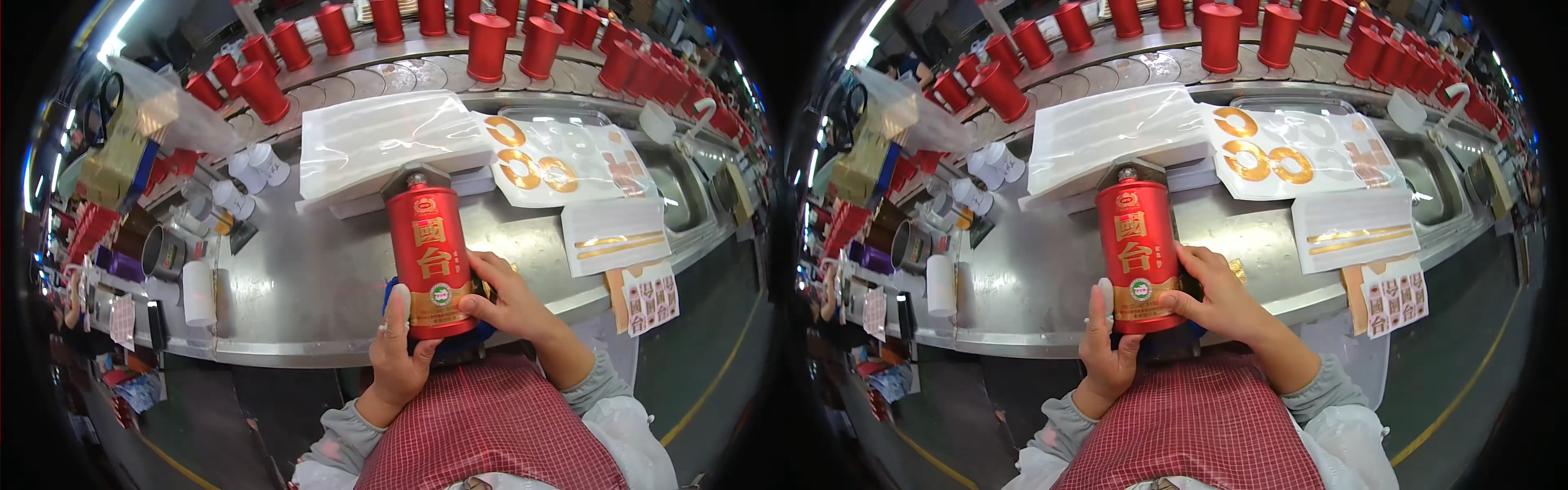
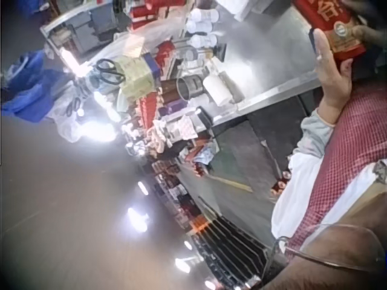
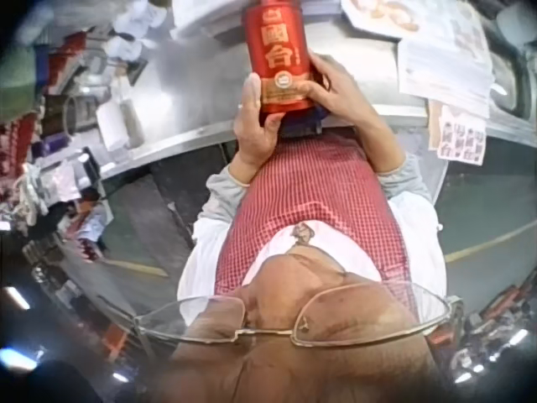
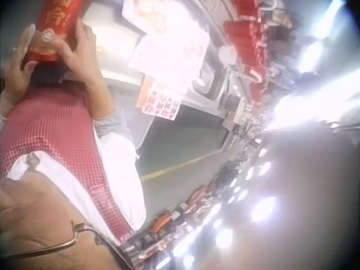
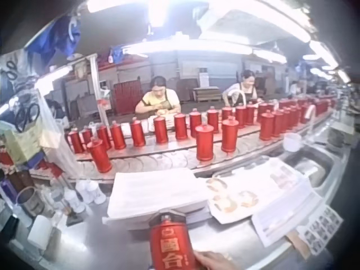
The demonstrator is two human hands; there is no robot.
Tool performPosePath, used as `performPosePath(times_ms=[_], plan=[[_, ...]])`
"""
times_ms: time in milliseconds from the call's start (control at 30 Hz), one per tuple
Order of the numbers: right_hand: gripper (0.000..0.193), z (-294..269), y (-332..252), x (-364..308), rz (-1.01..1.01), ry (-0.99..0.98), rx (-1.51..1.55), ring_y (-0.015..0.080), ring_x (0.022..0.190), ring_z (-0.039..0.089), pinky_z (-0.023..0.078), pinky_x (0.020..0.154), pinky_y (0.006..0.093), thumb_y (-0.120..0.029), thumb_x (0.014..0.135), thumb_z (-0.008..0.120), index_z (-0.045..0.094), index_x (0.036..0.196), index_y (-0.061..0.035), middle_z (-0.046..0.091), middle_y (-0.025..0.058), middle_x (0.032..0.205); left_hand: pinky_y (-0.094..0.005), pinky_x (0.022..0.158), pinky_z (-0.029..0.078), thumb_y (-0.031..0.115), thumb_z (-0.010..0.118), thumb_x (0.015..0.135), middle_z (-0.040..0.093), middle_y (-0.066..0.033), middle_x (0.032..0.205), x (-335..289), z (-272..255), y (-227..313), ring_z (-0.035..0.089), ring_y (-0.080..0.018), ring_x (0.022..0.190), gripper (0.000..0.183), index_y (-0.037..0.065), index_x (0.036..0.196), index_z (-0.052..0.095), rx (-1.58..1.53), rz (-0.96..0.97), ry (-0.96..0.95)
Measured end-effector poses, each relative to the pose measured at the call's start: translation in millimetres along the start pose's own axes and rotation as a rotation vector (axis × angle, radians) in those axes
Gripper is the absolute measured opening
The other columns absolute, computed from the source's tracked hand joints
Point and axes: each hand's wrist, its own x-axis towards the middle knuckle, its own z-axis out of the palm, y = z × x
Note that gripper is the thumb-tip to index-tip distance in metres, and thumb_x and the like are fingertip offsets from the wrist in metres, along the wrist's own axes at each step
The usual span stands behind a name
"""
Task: The person cleans the top of a red cylindrical tin with a green sponge, then applies a gold circular sticker to the top. They proceed to apply a rectangular gold label to the side of the tin, smoothing it with a small wooden stick. Finally, they apply a second rectangular label to the bottom of the tin and place the finished product on a conveyor belt.
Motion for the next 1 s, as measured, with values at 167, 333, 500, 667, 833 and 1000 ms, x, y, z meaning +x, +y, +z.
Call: performPosePath(times_ms=[167, 333, 500, 667, 833, 1000], plan=[[0.073, -2.9, 7.9, -5.3, -0.018, 0.013, -0.044, 0.0390, 0.126, 0.042, 0.033, 0.107, 0.0439, -0.047, 0.090, 0.060, 0.043, 0.139, 0.0037, 0.047, 0.0244, 0.134, -0.0438, 0.108, 0.036, 0.032, 0.054, 0.098, 0.047, -0.0290, 0.138, -6.5, -9.8, -1.6, 0.045, -0.0445, 0.130, 0.065, -0.013, 0.139, 0.034, 0.277, 0.065, -0.006], [0.065, -7.0, 24.9, -12.7, -0.021, 0.010, -0.014, 0.0384, 0.125, 0.043, 0.034, 0.107, 0.0437, -0.045, 0.093, 0.058, 0.048, 0.137, 0.0020, 0.048, 0.0225, 0.134, -0.0474, 0.105, 0.039, 0.023, 0.064, 0.091, 0.049, -0.0256, 0.137, 23.3, -10.3, 40.3, 0.045, -0.0474, 0.128, 0.057, -0.006, 0.136, 0.045, 0.587, 0.339, -0.244], [0.057, -12.5, 12.1, -7.8, -0.042, -0.021, 0.015, 0.0366, 0.125, 0.043, 0.035, 0.106, 0.0431, -0.044, 0.094, 0.058, 0.056, 0.129, 0.0008, 0.049, 0.0221, 0.133, -0.0408, 0.099, 0.047, 0.021, 0.067, 0.090, 0.051, -0.0286, 0.134, 2.3, -2.9, 6.9, 0.050, -0.0460, 0.125, 0.061, -0.007, 0.138, 0.042, 0.151, 0.075, -0.031], [0.035, -31.7, 19.1, -2.8, 0.007, -0.102, 0.078, 0.0332, 0.121, 0.046, 0.039, 0.101, 0.0414, -0.037, 0.087, 0.068, 0.067, 0.101, -0.0050, 0.051, 0.0166, 0.127, -0.0551, 0.109, 0.032, 0.020, 0.067, 0.089, 0.056, -0.0222, 0.131, 12.6, -14.8, 17.3, 0.046, -0.0420, 0.130, 0.059, -0.006, 0.137, 0.044, 0.506, 0.289, -0.152], [0.024, -41.4, 30.2, 1.3, 0.031, -0.137, 0.251, 0.0225, 0.111, 0.050, 0.048, 0.083, 0.0360, -0.024, 0.082, 0.075, 0.060, 0.082, -0.0048, 0.051, 0.0110, 0.123, -0.0598, 0.109, 0.028, 0.019, 0.071, 0.084, 0.058, -0.0190, 0.129, 35.2, -4.6, 40.4, 0.048, -0.0407, 0.128, 0.060, -0.006, 0.134, 0.048, 0.652, 0.380, -0.274], [0.028, -48.8, 17.5, 7.7, -0.008, -0.210, 0.213, 0.0216, 0.111, 0.050, 0.046, 0.087, 0.0345, -0.029, 0.086, 0.072, 0.061, 0.079, -0.0045, 0.052, 0.0109, 0.122, -0.0545, 0.108, 0.034, 0.022, 0.067, 0.090, 0.055, -0.0246, 0.131, 4.6, 2.9, 5.8, 0.050, -0.0434, 0.125, 0.061, -0.011, 0.135, 0.043, 0.162, 0.111, 0.036]])
